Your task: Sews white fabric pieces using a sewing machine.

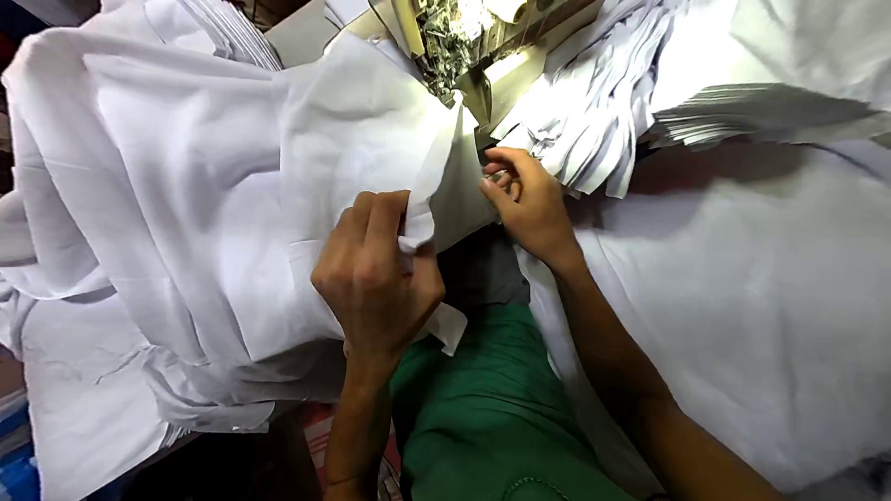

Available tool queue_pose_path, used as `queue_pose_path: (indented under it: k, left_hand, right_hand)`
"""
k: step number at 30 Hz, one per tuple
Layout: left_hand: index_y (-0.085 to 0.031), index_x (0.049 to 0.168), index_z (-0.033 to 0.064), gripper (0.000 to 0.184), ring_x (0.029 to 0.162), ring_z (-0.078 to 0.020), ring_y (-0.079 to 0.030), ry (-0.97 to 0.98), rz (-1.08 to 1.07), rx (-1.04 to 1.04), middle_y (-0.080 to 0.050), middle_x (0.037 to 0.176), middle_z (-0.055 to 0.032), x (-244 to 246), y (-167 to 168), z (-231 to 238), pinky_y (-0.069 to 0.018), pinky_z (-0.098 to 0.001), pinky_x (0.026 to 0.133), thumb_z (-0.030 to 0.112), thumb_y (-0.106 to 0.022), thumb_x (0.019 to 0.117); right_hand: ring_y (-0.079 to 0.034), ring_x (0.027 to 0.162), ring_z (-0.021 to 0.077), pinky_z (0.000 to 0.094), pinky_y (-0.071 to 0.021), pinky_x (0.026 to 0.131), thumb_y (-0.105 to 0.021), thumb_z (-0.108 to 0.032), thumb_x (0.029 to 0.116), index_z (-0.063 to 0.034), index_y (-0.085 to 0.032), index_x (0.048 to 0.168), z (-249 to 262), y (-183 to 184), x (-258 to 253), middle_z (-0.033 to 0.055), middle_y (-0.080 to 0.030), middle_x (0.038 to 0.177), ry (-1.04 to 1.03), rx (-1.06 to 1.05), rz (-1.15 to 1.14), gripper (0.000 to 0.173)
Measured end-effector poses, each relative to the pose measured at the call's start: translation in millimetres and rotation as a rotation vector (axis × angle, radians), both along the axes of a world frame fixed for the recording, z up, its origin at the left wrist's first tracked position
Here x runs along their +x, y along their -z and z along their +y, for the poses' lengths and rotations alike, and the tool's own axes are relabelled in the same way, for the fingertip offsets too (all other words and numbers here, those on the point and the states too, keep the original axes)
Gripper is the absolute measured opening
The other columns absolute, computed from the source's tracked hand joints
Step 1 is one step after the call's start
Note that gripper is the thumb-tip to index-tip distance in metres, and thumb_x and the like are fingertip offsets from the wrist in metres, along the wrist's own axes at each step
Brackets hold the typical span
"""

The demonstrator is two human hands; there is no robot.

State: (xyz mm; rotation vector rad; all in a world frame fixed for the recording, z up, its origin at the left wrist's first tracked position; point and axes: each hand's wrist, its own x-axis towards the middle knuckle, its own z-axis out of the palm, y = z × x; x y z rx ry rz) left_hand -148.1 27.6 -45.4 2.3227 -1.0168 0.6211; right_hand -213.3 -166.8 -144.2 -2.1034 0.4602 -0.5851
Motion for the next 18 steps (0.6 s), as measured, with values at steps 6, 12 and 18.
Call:
queue_pose_path:
  k: [6,12,18]
  left_hand:
    - [-0.072,0.101,0.0047,0.027,0.078,-0.0280,-0.060,0.093,0.135,0.279,-0.063,0.083,-0.0089,-37,30,-6,-0.0461,-0.0412,0.062,0.019,-0.059,0.0826]
    - [-0.071,0.101,0.0056,0.021,0.082,-0.0295,-0.063,0.186,0.190,0.294,-0.065,0.087,-0.0105,-53,90,-16,-0.0516,-0.0396,0.071,-0.006,-0.059,0.0865]
    - [-0.067,0.111,0.0014,0.028,0.092,-0.0253,-0.062,0.228,0.347,0.151,-0.064,0.096,-0.0123,-49,64,9,-0.0521,-0.0351,0.081,0.002,-0.047,0.0926]
  right_hand:
    - [-0.058,0.065,0.0081,0.0252,-0.0479,0.057,-0.062,-0.026,0.0996,-0.0107,-0.070,0.097,8,-9,-14,-0.0002,-0.062,0.077,-0.042,0.137,-0.053,0.017]
    - [-0.062,0.095,0.0074,0.0226,-0.0556,0.079,-0.054,-0.014,0.0998,-0.0022,-0.067,0.097,26,31,-48,0.0043,-0.063,0.105,-0.171,0.435,-0.176,0.018]
    - [-0.067,0.079,0.0004,0.0185,-0.0574,0.072,-0.065,-0.014,0.0968,-0.0024,-0.064,0.115,48,44,-55,-0.0009,-0.070,0.089,0.006,0.552,-0.133,0.022]
